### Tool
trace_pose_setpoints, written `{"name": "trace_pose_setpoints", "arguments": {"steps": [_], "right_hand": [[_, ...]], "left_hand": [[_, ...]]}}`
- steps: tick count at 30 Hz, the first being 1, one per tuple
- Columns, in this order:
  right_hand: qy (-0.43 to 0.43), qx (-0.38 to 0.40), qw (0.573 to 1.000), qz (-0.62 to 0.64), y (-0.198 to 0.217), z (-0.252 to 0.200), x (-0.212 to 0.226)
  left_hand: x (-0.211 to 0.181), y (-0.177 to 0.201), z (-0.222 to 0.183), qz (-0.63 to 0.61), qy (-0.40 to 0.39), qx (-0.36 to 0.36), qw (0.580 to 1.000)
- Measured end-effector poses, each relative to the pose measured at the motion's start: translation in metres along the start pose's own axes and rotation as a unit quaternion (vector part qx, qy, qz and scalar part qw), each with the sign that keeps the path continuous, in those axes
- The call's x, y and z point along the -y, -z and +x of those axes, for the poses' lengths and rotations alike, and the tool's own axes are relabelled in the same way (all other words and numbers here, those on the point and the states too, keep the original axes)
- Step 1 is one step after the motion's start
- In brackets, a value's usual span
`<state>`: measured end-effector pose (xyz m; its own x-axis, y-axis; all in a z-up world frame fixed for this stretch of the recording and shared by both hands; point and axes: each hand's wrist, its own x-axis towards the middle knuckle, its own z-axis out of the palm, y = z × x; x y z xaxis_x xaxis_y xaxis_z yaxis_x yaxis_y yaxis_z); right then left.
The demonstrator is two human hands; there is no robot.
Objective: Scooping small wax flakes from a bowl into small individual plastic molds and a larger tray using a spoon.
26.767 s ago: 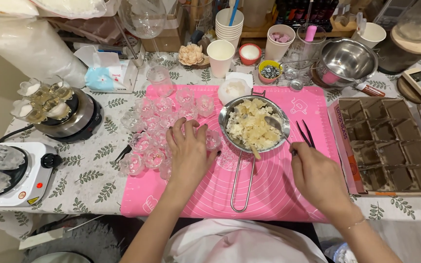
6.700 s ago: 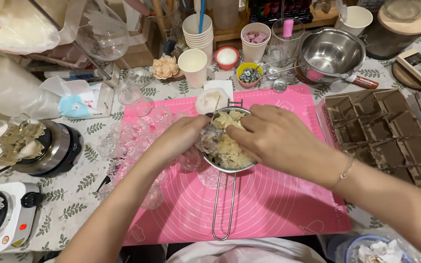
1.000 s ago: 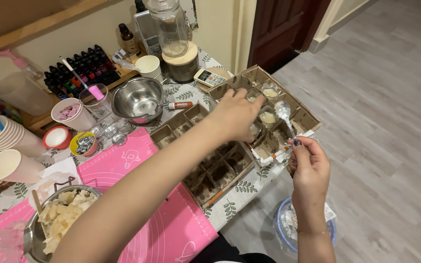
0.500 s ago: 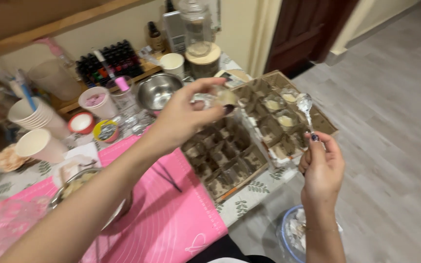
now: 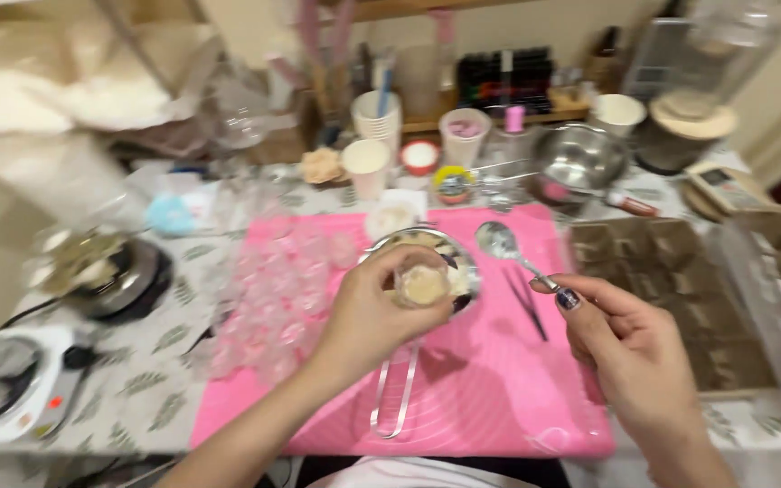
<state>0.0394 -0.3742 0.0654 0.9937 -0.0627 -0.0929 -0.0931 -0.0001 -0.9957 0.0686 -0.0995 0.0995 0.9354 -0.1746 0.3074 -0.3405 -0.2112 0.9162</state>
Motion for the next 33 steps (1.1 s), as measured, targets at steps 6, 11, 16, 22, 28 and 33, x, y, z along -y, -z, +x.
{"name": "trace_pose_setpoints", "arguments": {"steps": [6, 11, 16, 22, 28, 33], "right_hand": [[0.469, 0.048, 0.776, -0.42, -0.076, -0.019, 0.064], [0.45, 0.071, 0.716, -0.529, -0.105, -0.031, 0.068], [0.446, 0.077, 0.665, -0.594, -0.123, -0.038, 0.062], [0.257, 0.145, 0.691, -0.66, -0.114, -0.014, 0.047], [0.205, 0.205, 0.807, -0.514, -0.115, 0.016, 0.071], [0.041, 0.256, 0.842, -0.474, -0.113, 0.036, 0.078]], "left_hand": [[0.012, 0.029, -0.019, 0.165, -0.038, -0.05, 0.984], [0.023, 0.032, -0.026, 0.15, -0.037, -0.052, 0.987], [0.034, 0.026, -0.028, 0.163, -0.027, -0.086, 0.982], [0.041, 0.032, -0.027, 0.176, -0.026, -0.091, 0.98], [0.047, 0.038, -0.028, 0.15, -0.035, -0.034, 0.987], [0.054, 0.047, -0.025, 0.089, -0.041, 0.037, 0.994]]}}
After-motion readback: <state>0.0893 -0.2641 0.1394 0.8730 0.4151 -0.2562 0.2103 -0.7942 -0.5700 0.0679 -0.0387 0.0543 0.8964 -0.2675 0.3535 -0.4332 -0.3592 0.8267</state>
